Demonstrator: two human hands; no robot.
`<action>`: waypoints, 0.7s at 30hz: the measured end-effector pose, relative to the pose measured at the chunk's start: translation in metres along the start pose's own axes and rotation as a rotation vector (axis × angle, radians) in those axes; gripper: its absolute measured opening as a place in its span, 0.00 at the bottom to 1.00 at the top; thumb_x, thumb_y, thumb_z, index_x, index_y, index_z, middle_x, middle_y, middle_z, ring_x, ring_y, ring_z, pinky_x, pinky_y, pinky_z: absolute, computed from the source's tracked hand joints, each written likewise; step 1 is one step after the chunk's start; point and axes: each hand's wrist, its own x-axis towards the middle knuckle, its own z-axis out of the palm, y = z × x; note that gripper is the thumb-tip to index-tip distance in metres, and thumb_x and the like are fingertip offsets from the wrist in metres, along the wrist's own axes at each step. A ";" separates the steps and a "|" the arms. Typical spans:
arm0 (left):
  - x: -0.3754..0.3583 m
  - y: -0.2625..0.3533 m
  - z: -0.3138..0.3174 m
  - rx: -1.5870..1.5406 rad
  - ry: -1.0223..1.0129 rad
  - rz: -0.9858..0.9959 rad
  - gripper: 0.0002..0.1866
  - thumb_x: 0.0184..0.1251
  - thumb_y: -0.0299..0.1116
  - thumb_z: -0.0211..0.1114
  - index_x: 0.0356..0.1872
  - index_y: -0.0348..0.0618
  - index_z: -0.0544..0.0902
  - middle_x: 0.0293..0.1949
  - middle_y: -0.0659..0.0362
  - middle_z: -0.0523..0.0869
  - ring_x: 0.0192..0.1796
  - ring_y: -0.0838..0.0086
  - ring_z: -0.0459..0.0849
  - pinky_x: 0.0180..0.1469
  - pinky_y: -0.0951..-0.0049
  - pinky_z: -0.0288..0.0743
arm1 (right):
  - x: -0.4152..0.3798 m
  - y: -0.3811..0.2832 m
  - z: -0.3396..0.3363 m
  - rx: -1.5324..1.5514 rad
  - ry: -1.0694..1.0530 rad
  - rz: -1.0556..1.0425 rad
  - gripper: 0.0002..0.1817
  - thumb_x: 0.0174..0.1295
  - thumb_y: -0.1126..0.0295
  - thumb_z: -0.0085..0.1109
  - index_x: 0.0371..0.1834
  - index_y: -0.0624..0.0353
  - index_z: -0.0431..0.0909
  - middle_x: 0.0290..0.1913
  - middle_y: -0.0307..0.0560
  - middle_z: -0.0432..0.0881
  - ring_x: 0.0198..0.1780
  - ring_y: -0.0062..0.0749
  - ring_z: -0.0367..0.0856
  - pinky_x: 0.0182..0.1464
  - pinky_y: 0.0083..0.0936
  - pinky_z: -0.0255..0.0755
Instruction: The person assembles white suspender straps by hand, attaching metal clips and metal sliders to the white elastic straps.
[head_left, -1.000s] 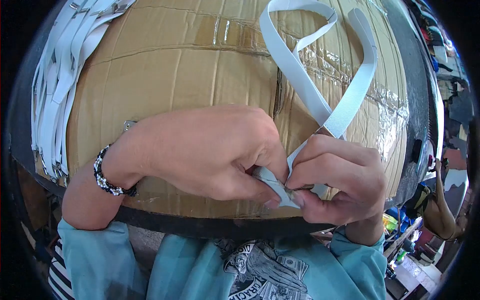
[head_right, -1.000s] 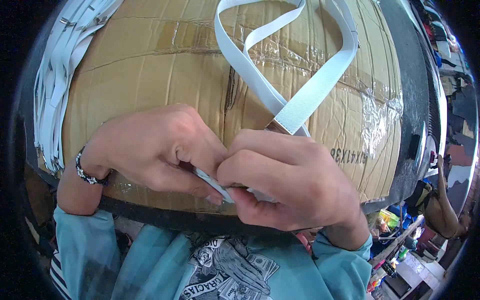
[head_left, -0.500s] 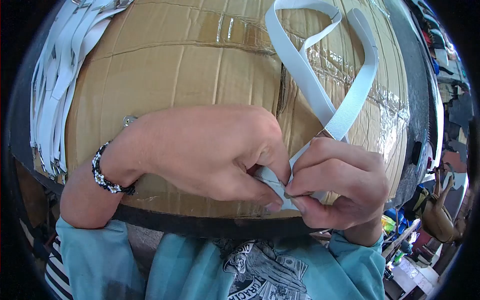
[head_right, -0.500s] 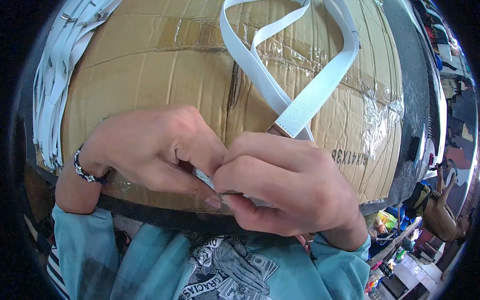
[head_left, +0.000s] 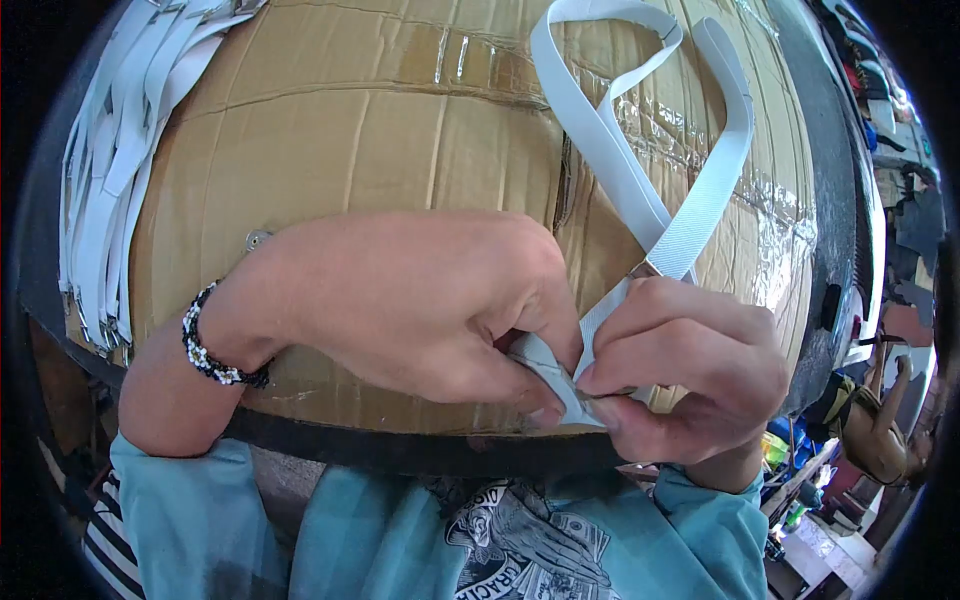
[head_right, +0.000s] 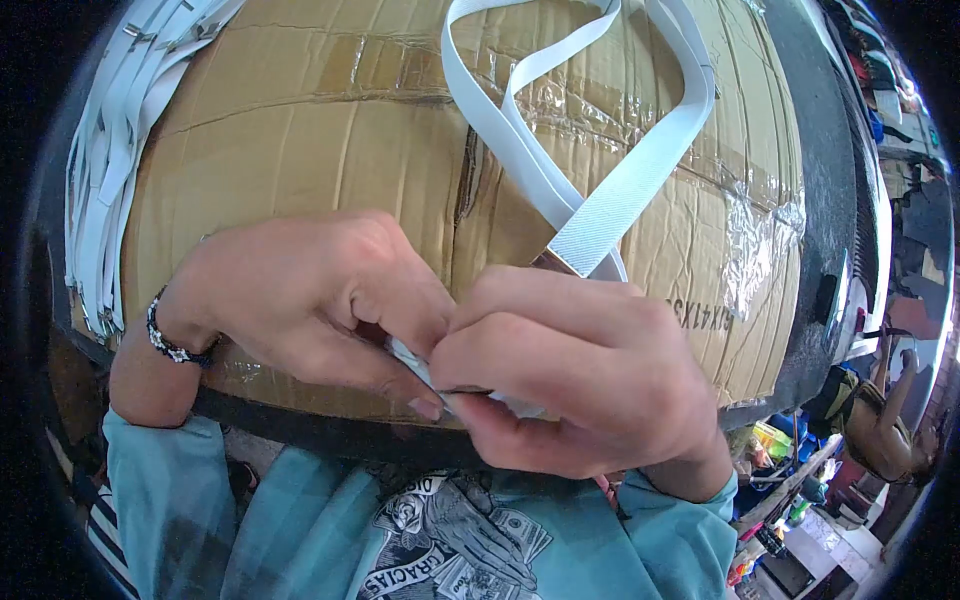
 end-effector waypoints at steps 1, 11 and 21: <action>0.000 0.000 0.000 0.007 0.007 0.021 0.07 0.64 0.28 0.75 0.38 0.35 0.88 0.30 0.52 0.88 0.30 0.59 0.85 0.32 0.66 0.75 | -0.001 0.001 0.002 -0.011 -0.001 -0.003 0.10 0.43 0.80 0.70 0.32 0.65 0.85 0.29 0.51 0.84 0.27 0.38 0.85 0.28 0.29 0.76; 0.001 0.002 0.000 0.000 -0.008 -0.030 0.08 0.63 0.29 0.76 0.37 0.35 0.88 0.30 0.52 0.87 0.30 0.58 0.84 0.32 0.65 0.75 | -0.007 0.000 -0.004 -0.138 -0.101 0.094 0.13 0.46 0.84 0.70 0.35 0.59 0.83 0.30 0.44 0.79 0.26 0.38 0.80 0.28 0.30 0.72; -0.001 0.005 -0.002 -0.002 0.010 -0.033 0.07 0.59 0.25 0.75 0.36 0.34 0.87 0.31 0.51 0.87 0.32 0.57 0.85 0.34 0.64 0.76 | 0.001 -0.002 0.009 -0.094 0.071 -0.047 0.10 0.42 0.80 0.72 0.31 0.65 0.85 0.28 0.51 0.84 0.25 0.36 0.84 0.26 0.27 0.76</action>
